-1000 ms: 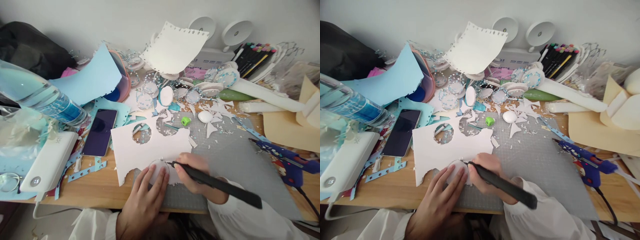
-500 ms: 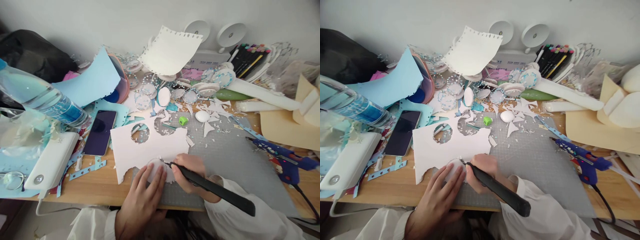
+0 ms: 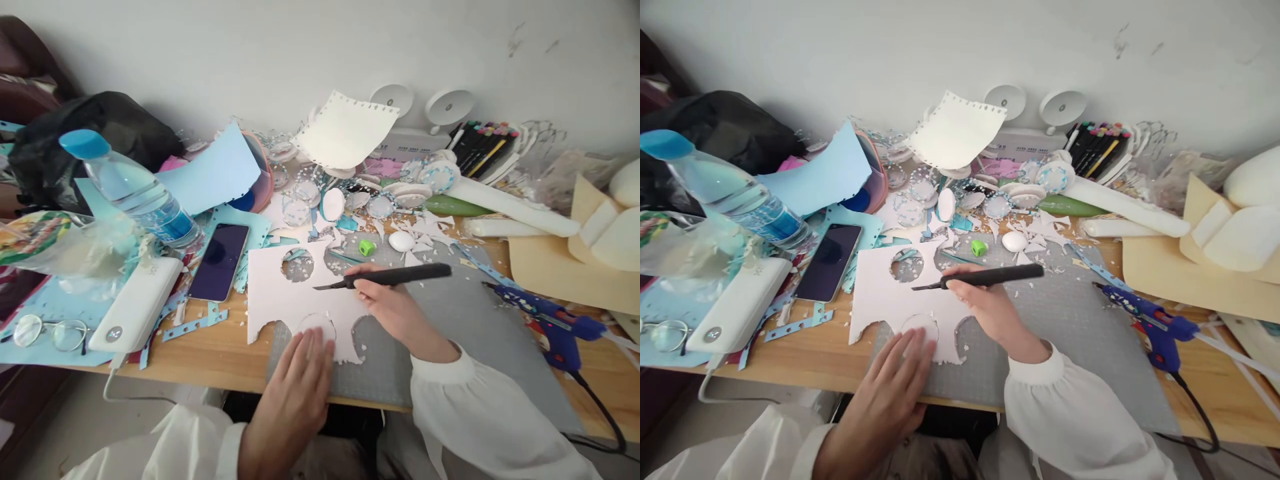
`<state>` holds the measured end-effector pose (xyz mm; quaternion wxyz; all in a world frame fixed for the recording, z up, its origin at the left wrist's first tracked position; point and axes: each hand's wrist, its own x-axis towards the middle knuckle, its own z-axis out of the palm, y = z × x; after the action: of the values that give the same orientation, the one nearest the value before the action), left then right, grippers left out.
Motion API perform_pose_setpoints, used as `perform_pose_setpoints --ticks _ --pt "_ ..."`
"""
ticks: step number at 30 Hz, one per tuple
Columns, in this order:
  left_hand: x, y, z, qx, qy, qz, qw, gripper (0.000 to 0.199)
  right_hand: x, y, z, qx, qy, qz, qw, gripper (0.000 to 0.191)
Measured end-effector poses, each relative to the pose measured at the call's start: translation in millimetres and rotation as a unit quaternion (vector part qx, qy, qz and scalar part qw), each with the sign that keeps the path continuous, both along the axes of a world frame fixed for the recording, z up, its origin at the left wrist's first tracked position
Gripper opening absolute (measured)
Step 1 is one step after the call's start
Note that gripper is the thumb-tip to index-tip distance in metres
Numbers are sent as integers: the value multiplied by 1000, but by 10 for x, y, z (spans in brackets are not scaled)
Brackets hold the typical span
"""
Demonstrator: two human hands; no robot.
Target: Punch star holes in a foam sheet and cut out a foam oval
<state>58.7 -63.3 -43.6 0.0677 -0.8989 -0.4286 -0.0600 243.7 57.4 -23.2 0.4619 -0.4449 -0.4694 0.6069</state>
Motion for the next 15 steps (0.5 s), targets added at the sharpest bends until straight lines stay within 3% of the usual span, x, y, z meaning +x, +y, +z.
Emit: perform_pose_setpoints --ticks 4,9,15 --pt "260 -106 -58 123 64 42 989 44 -221 71 -52 4 -17 54 998 20" --pt "457 -177 -89 142 81 99 982 47 -322 77 -101 91 -96 97 986 19" --pt "447 -183 -89 145 82 104 981 49 -266 62 -75 108 -139 140 974 11"
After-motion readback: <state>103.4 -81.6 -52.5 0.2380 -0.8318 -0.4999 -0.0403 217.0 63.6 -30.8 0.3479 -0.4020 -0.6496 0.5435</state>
